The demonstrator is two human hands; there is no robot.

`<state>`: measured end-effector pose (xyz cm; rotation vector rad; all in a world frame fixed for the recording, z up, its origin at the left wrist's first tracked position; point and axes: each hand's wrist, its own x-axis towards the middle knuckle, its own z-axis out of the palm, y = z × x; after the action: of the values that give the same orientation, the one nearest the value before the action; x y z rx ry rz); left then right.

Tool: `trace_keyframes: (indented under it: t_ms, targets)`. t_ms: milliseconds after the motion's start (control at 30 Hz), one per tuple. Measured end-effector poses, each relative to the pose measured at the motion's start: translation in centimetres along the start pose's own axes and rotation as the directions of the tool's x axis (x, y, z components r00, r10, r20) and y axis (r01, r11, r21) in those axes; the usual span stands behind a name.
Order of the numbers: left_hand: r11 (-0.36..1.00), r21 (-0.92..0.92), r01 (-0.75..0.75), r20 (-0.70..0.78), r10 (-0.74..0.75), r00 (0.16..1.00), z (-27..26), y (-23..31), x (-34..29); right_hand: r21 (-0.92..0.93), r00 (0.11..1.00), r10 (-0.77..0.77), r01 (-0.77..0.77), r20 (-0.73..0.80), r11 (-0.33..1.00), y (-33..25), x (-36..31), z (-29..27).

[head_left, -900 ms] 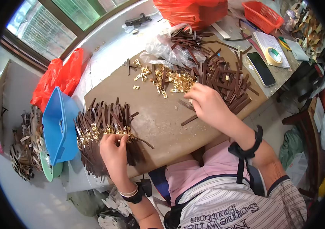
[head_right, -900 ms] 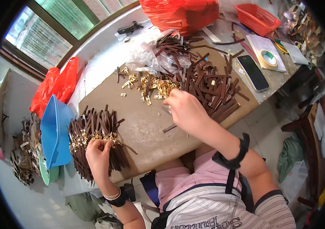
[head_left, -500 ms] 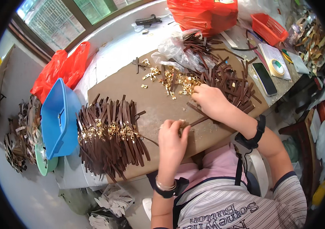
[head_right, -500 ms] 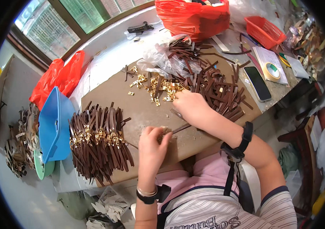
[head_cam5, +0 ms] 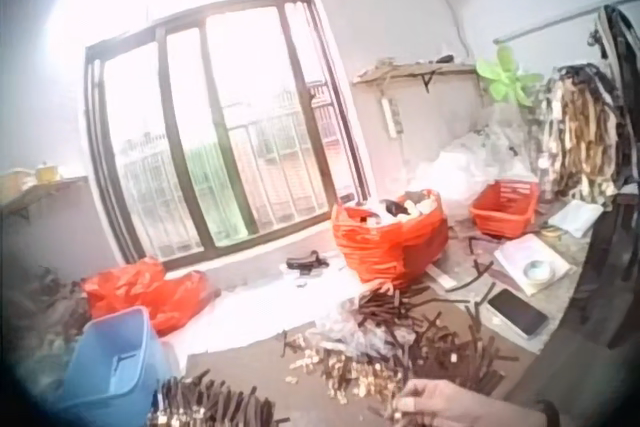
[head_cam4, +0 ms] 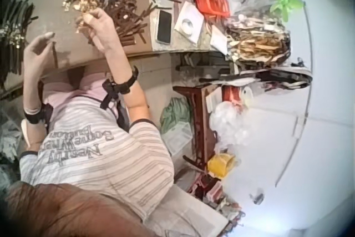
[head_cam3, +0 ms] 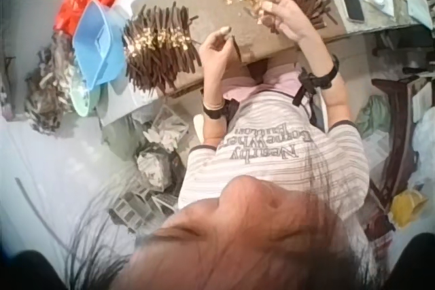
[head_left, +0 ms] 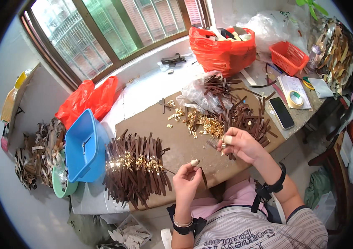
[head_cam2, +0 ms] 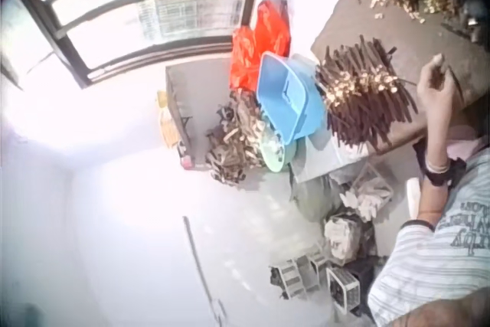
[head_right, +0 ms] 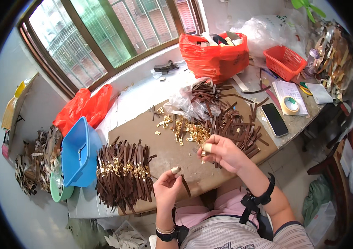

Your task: Assembling gold-colored buckles onto brown leather shoe straps at a manual workstation.

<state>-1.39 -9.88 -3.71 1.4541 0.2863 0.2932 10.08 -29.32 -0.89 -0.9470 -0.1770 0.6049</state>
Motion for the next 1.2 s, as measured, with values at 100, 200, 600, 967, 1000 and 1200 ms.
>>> trace_keyframes:
  t_ms: [100, 200, 600, 967, 1000, 1200]
  targets:
    - [0.994, -0.109, 0.012, 0.032, -0.008, 0.999, -0.2, 0.1, -0.9, 0.224, 0.982, -0.024, -0.019, 0.186, 0.974, 1.4, -1.5, 0.5]
    - [0.977, -0.186, 0.107, 0.086, -0.092, 0.992, -0.1, 0.4, -1.7, 0.327, 0.982, 0.057, -0.113, 0.178, 0.938, 3.8, -2.4, 0.6]
    - [0.864, -0.391, 0.316, 0.208, -0.252, 0.945, 1.0, 0.2, -3.6, 0.173, 0.998, -0.055, 0.05, 0.02, 0.984, 5.3, -5.8, 2.8]
    - [0.958, -0.228, 0.172, 0.147, -0.141, 0.979, 2.0, 0.8, -4.9, -0.06, 0.935, -0.351, 0.349, -0.04, 0.935, 6.4, -6.8, 3.3]
    - [0.958, -0.229, 0.174, 0.146, -0.143, 0.979, 1.9, 0.8, -4.9, -0.056, 0.936, -0.351, 0.349, -0.035, 0.936, 6.5, -6.8, 3.3]
    - [0.984, -0.1, 0.145, 0.121, -0.133, 0.984, 1.5, 1.6, -5.4, -0.066, 0.914, -0.404, 0.401, -0.041, 0.914, 6.2, -6.9, 3.8]
